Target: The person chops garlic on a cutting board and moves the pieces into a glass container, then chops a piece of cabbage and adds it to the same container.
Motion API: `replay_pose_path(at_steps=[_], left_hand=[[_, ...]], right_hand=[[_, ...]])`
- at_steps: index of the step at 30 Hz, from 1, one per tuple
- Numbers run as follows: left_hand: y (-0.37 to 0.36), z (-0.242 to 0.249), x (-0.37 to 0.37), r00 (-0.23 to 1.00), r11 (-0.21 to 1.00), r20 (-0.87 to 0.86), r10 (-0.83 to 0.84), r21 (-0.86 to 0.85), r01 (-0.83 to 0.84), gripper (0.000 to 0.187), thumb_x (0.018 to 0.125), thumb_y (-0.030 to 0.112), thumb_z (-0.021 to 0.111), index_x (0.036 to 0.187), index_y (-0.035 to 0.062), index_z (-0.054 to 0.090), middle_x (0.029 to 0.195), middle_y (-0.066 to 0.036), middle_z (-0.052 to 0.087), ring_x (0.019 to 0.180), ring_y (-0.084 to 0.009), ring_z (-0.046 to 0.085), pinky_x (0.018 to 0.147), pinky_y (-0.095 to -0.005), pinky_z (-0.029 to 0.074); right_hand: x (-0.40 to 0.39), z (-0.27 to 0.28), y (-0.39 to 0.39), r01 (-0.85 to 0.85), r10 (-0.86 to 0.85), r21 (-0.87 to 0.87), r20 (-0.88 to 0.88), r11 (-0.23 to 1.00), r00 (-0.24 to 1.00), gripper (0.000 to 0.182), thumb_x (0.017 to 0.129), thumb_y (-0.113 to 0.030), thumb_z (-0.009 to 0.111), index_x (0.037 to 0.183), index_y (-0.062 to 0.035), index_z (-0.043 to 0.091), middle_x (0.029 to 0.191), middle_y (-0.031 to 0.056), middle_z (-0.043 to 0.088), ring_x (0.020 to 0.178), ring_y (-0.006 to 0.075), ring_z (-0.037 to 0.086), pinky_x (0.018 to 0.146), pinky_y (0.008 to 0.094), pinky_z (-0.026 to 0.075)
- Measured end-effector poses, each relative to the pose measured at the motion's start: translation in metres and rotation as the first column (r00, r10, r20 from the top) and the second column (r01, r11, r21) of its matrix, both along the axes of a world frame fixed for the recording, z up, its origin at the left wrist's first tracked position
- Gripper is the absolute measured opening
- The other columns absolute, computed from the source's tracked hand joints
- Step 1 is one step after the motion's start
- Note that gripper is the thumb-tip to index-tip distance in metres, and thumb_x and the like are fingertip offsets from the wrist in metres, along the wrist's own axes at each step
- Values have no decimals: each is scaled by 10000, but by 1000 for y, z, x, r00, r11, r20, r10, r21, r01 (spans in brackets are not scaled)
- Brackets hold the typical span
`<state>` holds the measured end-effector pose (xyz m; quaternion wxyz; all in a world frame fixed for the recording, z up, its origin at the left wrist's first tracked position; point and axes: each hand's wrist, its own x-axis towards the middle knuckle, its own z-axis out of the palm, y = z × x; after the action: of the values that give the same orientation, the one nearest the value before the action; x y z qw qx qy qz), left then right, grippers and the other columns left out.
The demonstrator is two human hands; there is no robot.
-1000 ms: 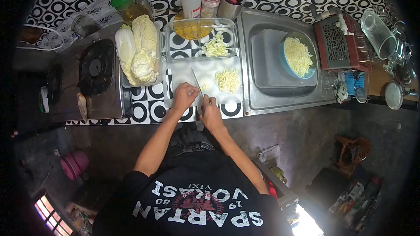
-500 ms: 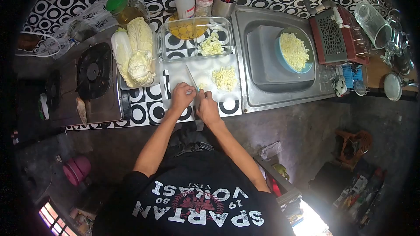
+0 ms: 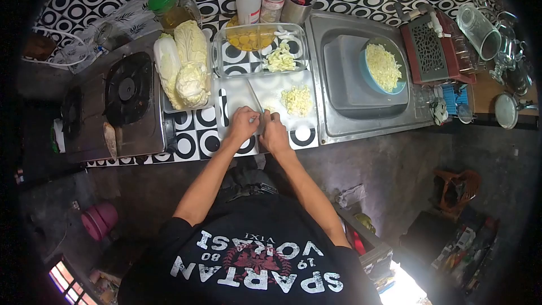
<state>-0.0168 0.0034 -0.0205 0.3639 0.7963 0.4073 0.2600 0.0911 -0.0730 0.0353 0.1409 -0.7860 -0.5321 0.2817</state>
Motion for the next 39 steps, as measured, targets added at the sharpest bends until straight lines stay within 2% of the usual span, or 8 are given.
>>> replay_pose_path(at_steps=[7,13,18,22,29,33,35,39], left_hand=[[-12,19,-18,996,994,87,34,-109,-25,168,651,41,653,814,38,691,767,-116,614,786,-303,580,738,-379,467],[-22,34,-45,982,996,179,59,-75,-46,226,695,73,696,919,48,685,787,-101,627,682,-231,602,626,-319,487],[-18,60,-60,983,980,145,114,-181,-87,266,701,39,707,965,26,670,836,-67,622,629,-116,564,543,-234,457],[-11,56,-57,950,968,253,185,-214,-132,295,702,35,701,993,32,658,879,-82,611,600,-138,568,493,-252,431],[-6,63,-65,976,965,85,200,-192,-181,277,727,25,695,1002,15,661,887,-69,627,625,-71,542,510,-199,419],[-6,65,-59,975,954,53,215,-225,-198,284,710,54,709,991,33,668,882,-67,638,630,-107,536,523,-237,419],[-4,62,-51,979,953,41,198,-243,-182,285,711,58,710,991,34,668,896,-70,642,643,-110,540,540,-239,429],[-6,66,-31,996,981,47,82,-179,-72,269,711,61,704,976,35,665,877,-73,636,645,-134,554,574,-259,458]], right_hand=[[-11,0,-18,14,-14,-18,12,1000,1000,742,621,-12,685,1279,-12,341,1096,233,476,837,438,582,717,472,505],[-11,-8,-18,3,-9,78,77,997,997,792,616,-26,704,1307,-41,317,1107,216,467,801,420,592,698,455,514],[-4,-6,-21,87,-81,209,-38,974,996,582,673,40,549,1244,-10,447,1001,245,506,761,407,584,672,433,495],[-13,-7,-35,63,-32,334,-98,941,995,528,705,103,492,1224,4,488,917,201,516,716,347,569,649,395,478],[7,-17,-38,113,-73,317,-136,942,988,526,703,99,516,1219,2,492,898,184,511,722,327,577,646,379,479],[36,-8,-38,265,-226,260,-171,928,959,500,719,87,526,1209,-11,514,897,171,518,744,319,582,671,371,483],[47,-5,-44,269,-227,305,-165,914,960,467,734,30,555,1197,-22,529,917,198,536,770,362,594,683,408,490],[59,17,-52,305,-235,326,-236,895,943,395,754,5,566,1148,-5,565,878,196,546,773,358,592,683,398,487]])
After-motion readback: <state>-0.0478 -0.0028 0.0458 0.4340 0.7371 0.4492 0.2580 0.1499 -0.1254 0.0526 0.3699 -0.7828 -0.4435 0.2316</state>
